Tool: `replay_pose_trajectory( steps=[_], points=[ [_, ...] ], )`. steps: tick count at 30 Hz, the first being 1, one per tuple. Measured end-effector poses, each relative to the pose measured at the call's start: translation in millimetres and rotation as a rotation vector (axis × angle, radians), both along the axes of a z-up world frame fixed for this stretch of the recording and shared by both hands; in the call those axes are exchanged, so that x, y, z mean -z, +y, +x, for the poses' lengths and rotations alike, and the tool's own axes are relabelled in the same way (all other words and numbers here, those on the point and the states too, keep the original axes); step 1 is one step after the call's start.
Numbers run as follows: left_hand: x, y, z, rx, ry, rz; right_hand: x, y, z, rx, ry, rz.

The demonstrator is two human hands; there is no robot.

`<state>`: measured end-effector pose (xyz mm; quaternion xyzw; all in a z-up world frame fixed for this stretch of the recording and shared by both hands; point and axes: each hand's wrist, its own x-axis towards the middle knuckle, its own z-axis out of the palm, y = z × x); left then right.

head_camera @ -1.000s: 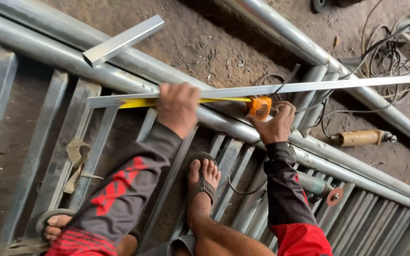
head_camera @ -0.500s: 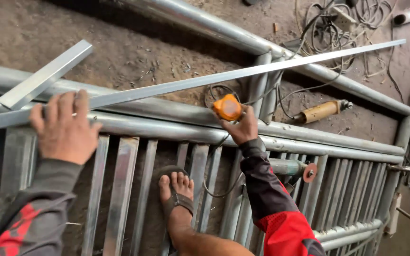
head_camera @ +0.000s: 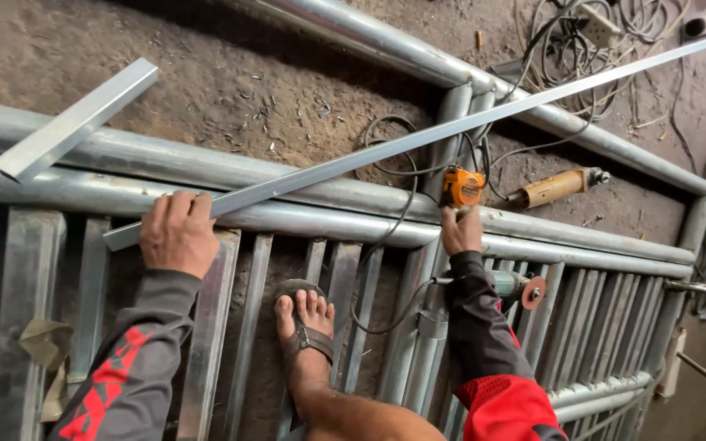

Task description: Measuring and cutting metal strips using a tape measure and an angle grinder in a fabrication setting.

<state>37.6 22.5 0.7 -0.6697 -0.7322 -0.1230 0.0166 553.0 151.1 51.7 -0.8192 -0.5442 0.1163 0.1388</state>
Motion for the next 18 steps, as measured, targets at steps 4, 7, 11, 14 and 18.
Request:
replay_pose_trajectory(
  steps=[4,7,11,14,18],
  points=[
    [-17.2,6.0,1.7,0.018,-0.060,-0.123,50.1,-16.5,65.0,-0.206,-0.014,-0.315],
    [-24.6,3.7,-0.3,0.023,-0.055,-0.164,34.5,-23.3,53.1,-0.274,-0.041,-0.275],
    [-27.8,3.6,1.1,0.004,-0.034,-0.179,11.3,-22.2,15.8,-0.242,-0.116,-0.277],
    [-31.2,5.3,-0.1,0.008,-0.055,-0.203,17.7,-17.7,19.4,-0.135,0.011,-0.267],
    [-33.2,8.0,0.4,0.029,-0.038,-0.174,-18.2,-79.6,22.9,-0.084,0.127,0.102]
  ],
)
